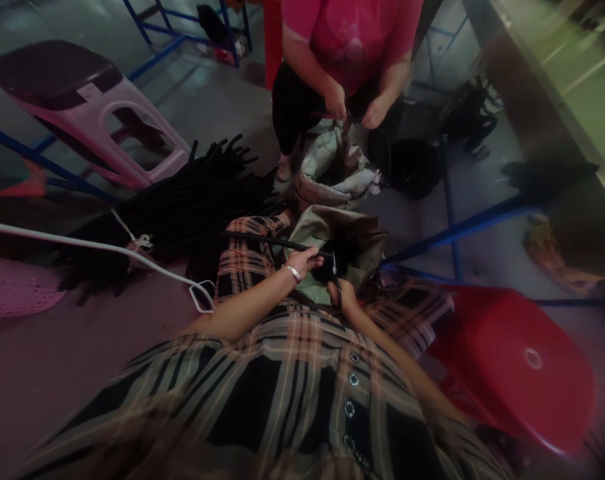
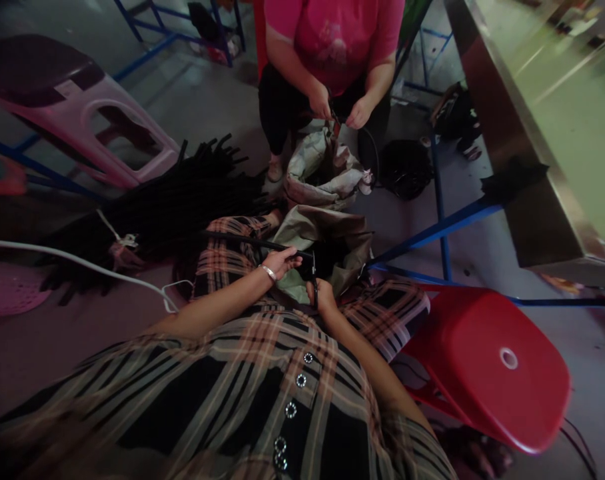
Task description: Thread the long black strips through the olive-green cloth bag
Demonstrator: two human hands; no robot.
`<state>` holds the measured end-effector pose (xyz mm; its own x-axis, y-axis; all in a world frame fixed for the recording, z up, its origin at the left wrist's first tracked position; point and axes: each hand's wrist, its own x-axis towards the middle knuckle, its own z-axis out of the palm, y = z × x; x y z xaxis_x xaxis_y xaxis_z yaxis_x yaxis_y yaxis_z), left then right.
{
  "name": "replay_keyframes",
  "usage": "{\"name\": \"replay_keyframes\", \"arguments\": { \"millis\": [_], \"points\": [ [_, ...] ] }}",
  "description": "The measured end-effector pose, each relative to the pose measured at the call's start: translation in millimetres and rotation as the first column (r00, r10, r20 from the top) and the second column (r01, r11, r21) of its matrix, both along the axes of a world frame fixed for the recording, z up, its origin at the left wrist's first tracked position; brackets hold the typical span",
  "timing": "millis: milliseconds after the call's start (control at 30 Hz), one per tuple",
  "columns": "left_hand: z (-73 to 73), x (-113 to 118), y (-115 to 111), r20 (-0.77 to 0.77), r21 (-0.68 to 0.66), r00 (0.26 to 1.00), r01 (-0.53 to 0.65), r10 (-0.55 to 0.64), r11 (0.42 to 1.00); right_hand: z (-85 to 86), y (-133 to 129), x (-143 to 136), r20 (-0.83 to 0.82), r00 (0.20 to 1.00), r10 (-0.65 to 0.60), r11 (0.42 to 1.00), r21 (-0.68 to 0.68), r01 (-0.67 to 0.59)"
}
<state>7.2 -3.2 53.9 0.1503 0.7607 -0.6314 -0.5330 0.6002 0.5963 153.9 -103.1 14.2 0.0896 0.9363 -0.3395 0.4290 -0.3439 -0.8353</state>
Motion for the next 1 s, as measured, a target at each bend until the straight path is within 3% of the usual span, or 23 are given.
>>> {"name": "replay_keyframes", "arguments": {
  "millis": [233,367,567,767,1000],
  "points": [
    [-1.9,0,3,0.034,0.023,0.998,-0.045,0.044,0.999,8.3,3,-1,-0.061,0.996,-0.067,0.995,-0.079,0.062],
    [-0.6,0,3,0.052,0.042,0.997,-0.056,0.053,0.998,11.7,5,-3,-0.133,0.991,0.021,0.986,-0.162,-0.042],
    [-0.3,8,-6,0.042,0.084,0.999,0.020,-0.023,0.996,9.2,3,-6,-0.166,0.981,0.102,0.989,-0.089,-0.118],
    [-5.6,13,-14,0.025,0.078,0.998,0.048,-0.050,0.996,1.2,3,-4,-0.176,0.981,0.085,0.989,-0.106,-0.105],
    [-4.2,14,-17,0.005,0.074,0.997,0.080,-0.081,0.994,4.4,3,-3,-0.179,0.980,0.083,0.993,-0.067,-0.096]
  ]
}}
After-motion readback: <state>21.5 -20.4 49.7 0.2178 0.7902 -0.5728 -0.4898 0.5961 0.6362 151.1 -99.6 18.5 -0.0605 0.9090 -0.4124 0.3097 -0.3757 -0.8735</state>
